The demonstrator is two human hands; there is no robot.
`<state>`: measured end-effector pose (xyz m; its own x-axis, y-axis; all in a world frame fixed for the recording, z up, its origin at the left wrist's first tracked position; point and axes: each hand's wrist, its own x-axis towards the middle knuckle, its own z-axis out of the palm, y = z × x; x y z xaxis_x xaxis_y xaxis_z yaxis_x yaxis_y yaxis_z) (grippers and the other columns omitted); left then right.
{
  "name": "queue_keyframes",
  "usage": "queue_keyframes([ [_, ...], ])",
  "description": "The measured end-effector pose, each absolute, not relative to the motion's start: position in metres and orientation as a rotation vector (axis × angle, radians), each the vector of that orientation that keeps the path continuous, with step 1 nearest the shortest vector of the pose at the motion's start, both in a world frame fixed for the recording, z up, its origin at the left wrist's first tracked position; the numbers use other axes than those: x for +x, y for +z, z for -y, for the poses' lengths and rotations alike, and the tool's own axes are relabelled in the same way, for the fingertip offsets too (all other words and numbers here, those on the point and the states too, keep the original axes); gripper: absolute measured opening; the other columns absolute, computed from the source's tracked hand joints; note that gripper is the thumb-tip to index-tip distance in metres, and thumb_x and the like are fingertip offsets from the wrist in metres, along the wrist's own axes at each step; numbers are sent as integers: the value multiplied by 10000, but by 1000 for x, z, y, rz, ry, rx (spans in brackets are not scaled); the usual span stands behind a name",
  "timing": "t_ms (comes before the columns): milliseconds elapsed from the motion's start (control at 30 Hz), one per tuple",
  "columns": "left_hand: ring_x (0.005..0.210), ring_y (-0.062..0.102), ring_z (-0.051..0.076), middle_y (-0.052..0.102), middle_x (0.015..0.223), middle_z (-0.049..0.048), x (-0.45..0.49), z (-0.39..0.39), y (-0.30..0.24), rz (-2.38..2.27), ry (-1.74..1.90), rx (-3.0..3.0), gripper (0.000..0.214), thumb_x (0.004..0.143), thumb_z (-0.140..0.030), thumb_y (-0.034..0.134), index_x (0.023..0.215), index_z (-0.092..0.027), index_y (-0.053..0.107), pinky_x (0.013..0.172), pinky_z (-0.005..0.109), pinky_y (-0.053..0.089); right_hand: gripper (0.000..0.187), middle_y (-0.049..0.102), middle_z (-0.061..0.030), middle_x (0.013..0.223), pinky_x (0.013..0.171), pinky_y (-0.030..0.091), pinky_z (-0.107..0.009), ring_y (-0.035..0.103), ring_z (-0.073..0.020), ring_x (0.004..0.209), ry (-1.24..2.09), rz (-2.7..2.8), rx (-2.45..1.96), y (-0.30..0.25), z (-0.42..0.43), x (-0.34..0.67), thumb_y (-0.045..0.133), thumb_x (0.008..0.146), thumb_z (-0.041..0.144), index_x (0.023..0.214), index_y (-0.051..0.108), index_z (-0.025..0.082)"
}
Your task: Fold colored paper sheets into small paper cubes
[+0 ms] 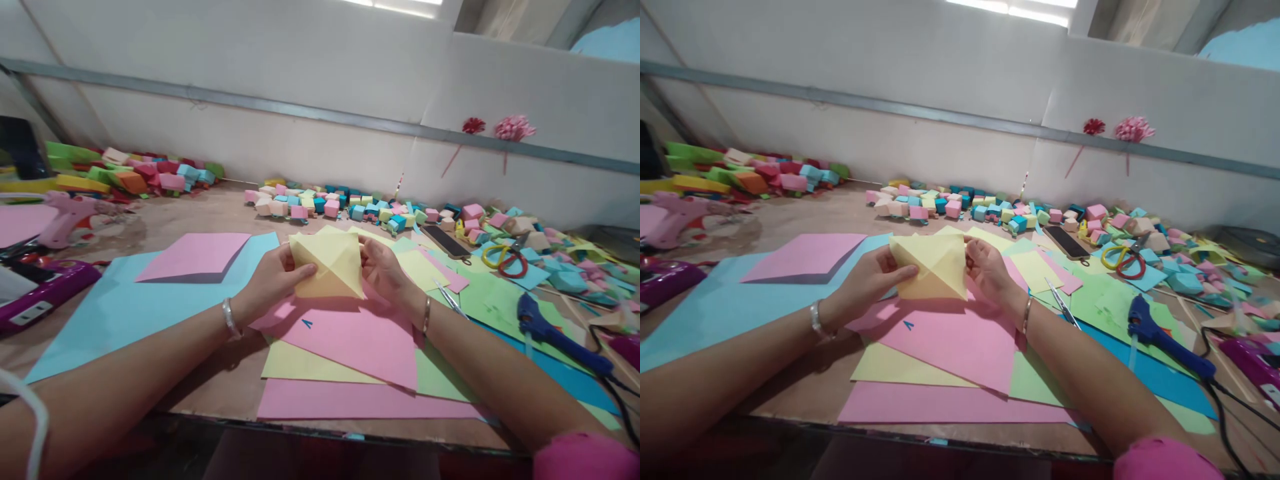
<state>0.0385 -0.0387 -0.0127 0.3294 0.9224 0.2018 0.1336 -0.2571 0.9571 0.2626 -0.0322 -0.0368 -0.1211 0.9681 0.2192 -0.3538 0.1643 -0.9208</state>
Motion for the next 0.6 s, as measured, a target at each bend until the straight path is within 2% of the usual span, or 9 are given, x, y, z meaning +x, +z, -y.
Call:
queue_keyframes([
  [100,844,639,186,690,950,57,36,34,-13,-1009,1073,1632,333,726,-326,722,987,-147,617,667,260,502,453,661,-38,850,551,479,-263,578,-141,645,1519,1246,-761,-39,38,261,771,676,525,969,649,201],
  [233,856,643,187,695,979,57,38,33,-15,-1038,1051,1657,339,711,-279,703,1014,-147,630,664,258,503,311,617,8,679,411,372,-227,467,-86,468,1371,1384,-992,-43,42,261,785,679,402,865,681,175],
  [400,830,659,192,717,964,56,37,32,-13,-1042,1057,1608,341,695,-279,698,1004,-143,646,654,268,516,207,635,5,680,506,410,-236,510,-98,555,1195,1335,-952,-47,37,261,786,660,320,761,688,168],
  [600,763,646,181,746,847,47,41,33,-10,-1088,1107,1541,234,644,-302,721,817,-146,743,657,270,512,215,679,-21,698,523,431,-273,535,-134,574,1318,1186,-890,-53,30,264,795,622,286,816,753,204],
])
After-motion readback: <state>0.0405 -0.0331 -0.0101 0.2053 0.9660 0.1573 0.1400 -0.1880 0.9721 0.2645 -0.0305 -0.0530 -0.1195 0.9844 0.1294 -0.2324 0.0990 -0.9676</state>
